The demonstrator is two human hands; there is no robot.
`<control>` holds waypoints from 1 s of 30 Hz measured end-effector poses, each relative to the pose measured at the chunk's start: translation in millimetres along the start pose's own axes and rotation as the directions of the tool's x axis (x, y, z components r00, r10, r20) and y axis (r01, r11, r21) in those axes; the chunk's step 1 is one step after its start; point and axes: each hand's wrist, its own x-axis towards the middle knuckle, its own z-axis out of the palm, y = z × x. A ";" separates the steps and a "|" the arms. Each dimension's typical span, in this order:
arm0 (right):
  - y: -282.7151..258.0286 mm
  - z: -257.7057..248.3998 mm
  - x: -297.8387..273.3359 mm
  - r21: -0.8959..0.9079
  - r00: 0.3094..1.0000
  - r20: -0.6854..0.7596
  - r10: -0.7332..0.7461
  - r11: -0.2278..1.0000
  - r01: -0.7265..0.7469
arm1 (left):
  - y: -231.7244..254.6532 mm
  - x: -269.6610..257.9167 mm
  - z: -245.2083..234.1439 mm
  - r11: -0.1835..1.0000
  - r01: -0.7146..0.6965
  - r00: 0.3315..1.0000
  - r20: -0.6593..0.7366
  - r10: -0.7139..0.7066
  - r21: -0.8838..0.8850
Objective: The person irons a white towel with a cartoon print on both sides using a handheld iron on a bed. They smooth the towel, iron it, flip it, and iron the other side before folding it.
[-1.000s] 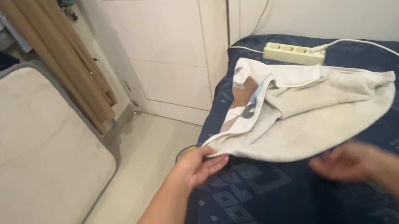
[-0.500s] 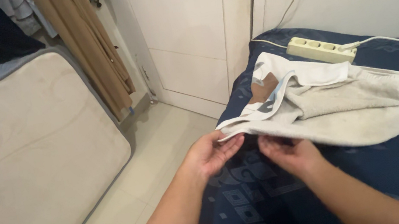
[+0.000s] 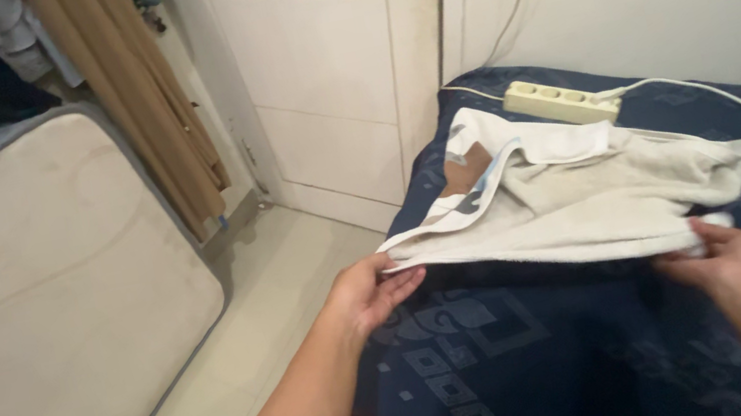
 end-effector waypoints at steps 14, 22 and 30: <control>-33.1 -139.2 -105.6 -0.580 0.769 -0.261 -0.583 0.732 0.358 | -38.4 -26.0 -15.2 0.883 0.034 0.977 -0.202 0.069 0.467; -23.6 -179.6 -154.2 -0.794 0.760 -0.054 -0.647 0.489 0.361 | -47.0 -77.5 11.7 0.692 -0.131 0.907 -0.196 0.372 0.710; -16.1 -222.5 -132.8 -0.873 0.658 0.186 -0.730 0.183 0.451 | -61.7 -89.2 15.7 0.491 -0.103 0.814 -0.210 0.542 0.865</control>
